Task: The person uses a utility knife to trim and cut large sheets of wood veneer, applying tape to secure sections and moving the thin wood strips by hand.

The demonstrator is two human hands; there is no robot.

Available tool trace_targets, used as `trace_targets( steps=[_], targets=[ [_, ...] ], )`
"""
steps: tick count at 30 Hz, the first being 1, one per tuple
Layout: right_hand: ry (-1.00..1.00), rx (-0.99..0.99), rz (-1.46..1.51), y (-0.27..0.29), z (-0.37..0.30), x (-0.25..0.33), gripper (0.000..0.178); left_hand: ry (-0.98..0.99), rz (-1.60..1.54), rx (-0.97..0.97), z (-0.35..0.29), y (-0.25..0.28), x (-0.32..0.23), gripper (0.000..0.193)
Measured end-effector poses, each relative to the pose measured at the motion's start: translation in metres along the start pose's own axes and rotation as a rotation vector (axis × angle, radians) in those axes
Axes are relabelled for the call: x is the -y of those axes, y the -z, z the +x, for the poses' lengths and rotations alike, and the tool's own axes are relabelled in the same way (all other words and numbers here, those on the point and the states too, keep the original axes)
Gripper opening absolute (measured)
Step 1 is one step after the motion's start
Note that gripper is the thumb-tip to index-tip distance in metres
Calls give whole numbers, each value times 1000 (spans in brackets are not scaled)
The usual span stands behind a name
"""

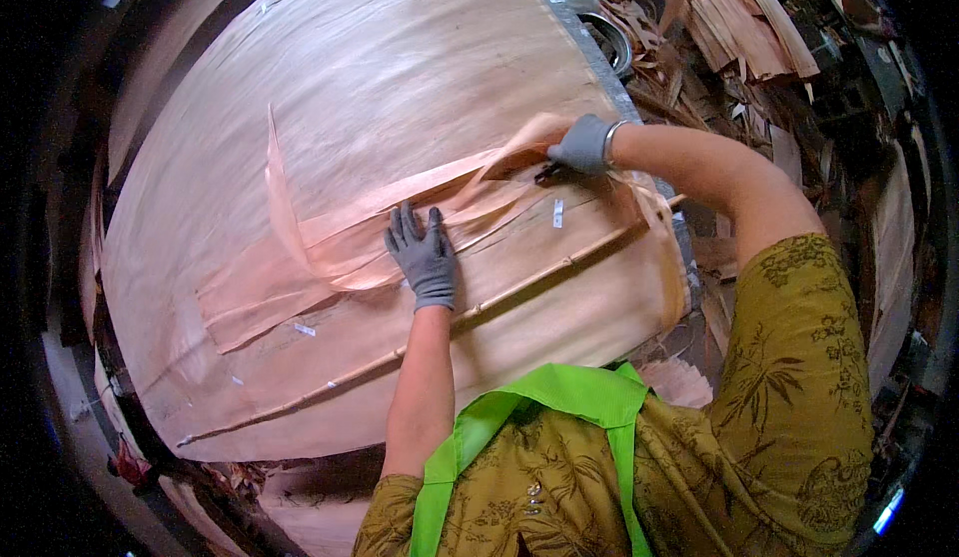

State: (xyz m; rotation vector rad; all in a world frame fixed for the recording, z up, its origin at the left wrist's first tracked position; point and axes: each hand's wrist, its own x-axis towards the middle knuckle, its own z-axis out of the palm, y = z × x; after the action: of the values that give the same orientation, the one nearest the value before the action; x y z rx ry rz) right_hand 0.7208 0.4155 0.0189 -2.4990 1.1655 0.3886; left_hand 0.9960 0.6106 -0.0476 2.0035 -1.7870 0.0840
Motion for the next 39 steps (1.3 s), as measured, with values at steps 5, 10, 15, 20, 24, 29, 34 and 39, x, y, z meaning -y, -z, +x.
trace_targets(
  steps=[5, 10, 15, 20, 24, 29, 34, 39],
  targets=[
    [199, 148, -310, 27, -10, -40, 40, 17, 14, -8, 0, -1, 1, 38],
    [-17, -206, 32, 28, -22, 30, 55, 30, 39, -7, -3, -3, 7, 37],
    [-221, -364, 20, -4, 0, 26, 21, -12, 56, -37, 1, -4, 0, 35],
    [7, -638, 169, 29, -45, 83, 6, 9, 83, -34, -5, -1, 6, 30],
    [313, -38, 343, -11, -138, 152, 9, 112, -132, -8, 8, 12, -10, 21],
    [434, 647, 987, 58, -157, 179, 18, 285, -284, -129, 3, -13, 4, 36],
    [-53, -211, 931, 16, -30, 93, 17, 245, -257, -117, 10, -5, -8, 31],
    [-154, -125, 528, -55, 40, 122, 29, 291, -229, -91, 4, -9, -1, 39]
  ],
)
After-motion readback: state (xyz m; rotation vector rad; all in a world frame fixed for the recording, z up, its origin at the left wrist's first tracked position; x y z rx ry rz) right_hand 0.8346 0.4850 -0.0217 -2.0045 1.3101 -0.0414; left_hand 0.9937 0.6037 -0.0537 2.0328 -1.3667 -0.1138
